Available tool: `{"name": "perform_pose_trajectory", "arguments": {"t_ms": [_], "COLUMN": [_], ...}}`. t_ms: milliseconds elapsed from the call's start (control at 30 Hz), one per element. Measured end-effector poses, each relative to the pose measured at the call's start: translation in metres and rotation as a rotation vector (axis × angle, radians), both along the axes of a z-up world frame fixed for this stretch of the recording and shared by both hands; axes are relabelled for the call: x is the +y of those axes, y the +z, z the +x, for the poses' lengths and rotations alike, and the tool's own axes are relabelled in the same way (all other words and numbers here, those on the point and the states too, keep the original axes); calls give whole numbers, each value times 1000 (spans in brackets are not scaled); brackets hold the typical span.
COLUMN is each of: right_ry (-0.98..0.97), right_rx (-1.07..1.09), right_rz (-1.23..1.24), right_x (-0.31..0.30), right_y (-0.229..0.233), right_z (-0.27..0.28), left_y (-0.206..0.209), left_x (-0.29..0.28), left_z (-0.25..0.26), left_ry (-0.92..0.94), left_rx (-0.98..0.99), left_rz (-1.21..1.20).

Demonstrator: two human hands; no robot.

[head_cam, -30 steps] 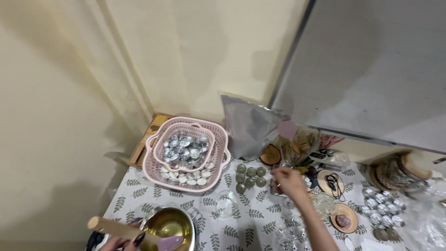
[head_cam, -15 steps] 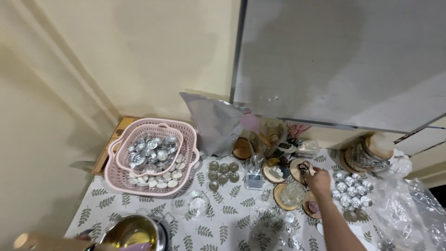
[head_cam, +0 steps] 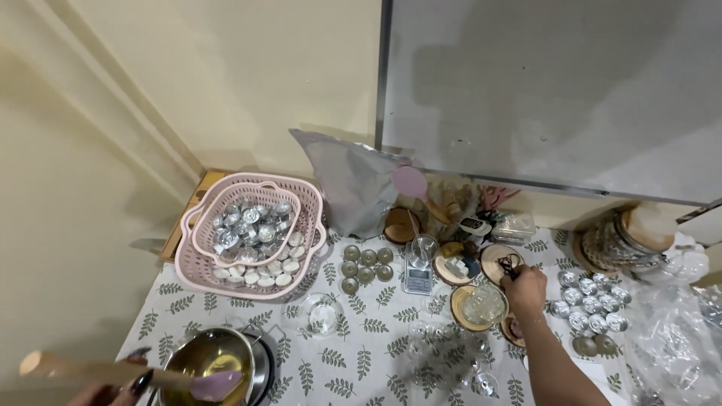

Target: Melting and stirring wax in a pot on a portable electric stove for candle production.

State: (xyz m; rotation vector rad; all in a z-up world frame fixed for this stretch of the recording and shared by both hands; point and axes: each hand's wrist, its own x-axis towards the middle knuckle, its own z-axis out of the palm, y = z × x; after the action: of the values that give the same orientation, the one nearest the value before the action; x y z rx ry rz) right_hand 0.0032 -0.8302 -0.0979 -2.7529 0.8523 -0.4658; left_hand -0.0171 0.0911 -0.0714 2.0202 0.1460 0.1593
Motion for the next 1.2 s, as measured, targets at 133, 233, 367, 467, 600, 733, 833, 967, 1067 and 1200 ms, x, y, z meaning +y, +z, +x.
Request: {"name": "perform_pose_trajectory", "arguments": {"t_ms": [133, 233, 367, 467, 600, 733, 833, 967, 1067, 1200], "right_ry": [-5, -49, -60, -21, -23, -32, 15, -39, -19, 121], "right_rx": [-44, -75, -224, -401, -403, -392, -437, -206, -172, -284], "right_rz": [213, 333, 571, 889, 987, 987, 1014, 525, 322, 15], "right_x": [-6, -18, -30, -43, -53, -68, -73, -56, -50, -48], "right_y": [17, 42, 81, 101, 106, 103, 99, 115, 115, 110], "right_z": [7, 17, 39, 52, 58, 71, 73, 71, 72, 88], "left_y": [95, 176, 219, 217, 277, 261, 255, 282, 272, 258], "left_x": [-48, -127, -164, -174, -223, -227, -234, -260, -252, -236], "left_z": [14, 4, 8, 12, 6, 10, 10, 12, 11, 17], "left_ry": [42, 51, 148, 154, 207, 174, 152, 202, 191, 247], "left_rx": [-20, -16, 198, 152, 256, 222, 183, 317, 307, 366], "left_rz": [47, 65, 46, -84, 147, 102, 146, 328, 310, 333]}}
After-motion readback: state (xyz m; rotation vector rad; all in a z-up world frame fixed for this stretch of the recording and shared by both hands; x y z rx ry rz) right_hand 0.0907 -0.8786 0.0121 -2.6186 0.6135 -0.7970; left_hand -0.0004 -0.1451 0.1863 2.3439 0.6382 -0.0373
